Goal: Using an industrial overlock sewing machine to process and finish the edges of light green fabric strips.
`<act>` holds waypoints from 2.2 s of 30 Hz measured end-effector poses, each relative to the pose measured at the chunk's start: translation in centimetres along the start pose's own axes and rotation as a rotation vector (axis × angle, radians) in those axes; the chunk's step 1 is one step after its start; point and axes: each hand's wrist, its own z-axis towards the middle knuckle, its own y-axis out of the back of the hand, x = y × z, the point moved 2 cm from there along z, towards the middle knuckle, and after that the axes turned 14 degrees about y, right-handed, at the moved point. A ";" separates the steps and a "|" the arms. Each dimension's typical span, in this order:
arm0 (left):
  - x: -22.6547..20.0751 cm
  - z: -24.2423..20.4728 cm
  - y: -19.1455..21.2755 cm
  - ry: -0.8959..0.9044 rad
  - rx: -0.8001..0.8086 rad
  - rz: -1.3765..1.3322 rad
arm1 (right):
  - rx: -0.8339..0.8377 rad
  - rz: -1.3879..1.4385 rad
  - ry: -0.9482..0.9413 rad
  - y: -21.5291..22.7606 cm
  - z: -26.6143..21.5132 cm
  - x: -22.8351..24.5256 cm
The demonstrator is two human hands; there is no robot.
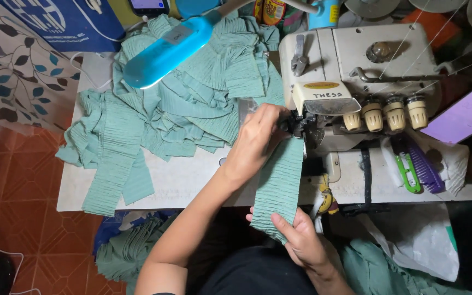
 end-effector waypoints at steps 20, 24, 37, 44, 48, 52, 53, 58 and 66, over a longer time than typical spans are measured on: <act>1.4 -1.1 1.9 -0.106 0.040 0.532 | -0.279 -0.471 0.281 0.5 -0.5 -0.1; 2.4 -0.1 2.0 -0.022 0.112 0.536 | -0.300 -0.712 0.319 -0.1 -0.9 0.6; 6.0 5.3 2.7 0.089 0.098 0.587 | -0.248 -0.967 0.592 -0.5 -1.9 0.1; 9.3 7.6 2.4 0.138 -0.124 0.600 | -0.274 -0.934 0.563 -0.8 -1.8 0.1; 10.9 8.7 2.4 0.281 -0.213 0.542 | -0.268 -0.893 0.572 -1.1 -1.6 0.3; 11.7 8.7 2.4 0.278 -0.364 0.494 | -0.319 -0.746 0.564 -1.5 -0.8 0.6; 11.2 8.3 2.5 0.233 -0.411 0.474 | -0.334 -0.728 0.540 -1.7 -0.6 0.8; 2.9 3.0 4.3 -0.009 -0.458 0.276 | -0.265 -0.797 0.572 -2.1 0.7 1.8; -0.1 -3.2 2.4 -0.234 0.086 0.372 | -0.312 -0.675 0.550 -1.6 2.7 1.4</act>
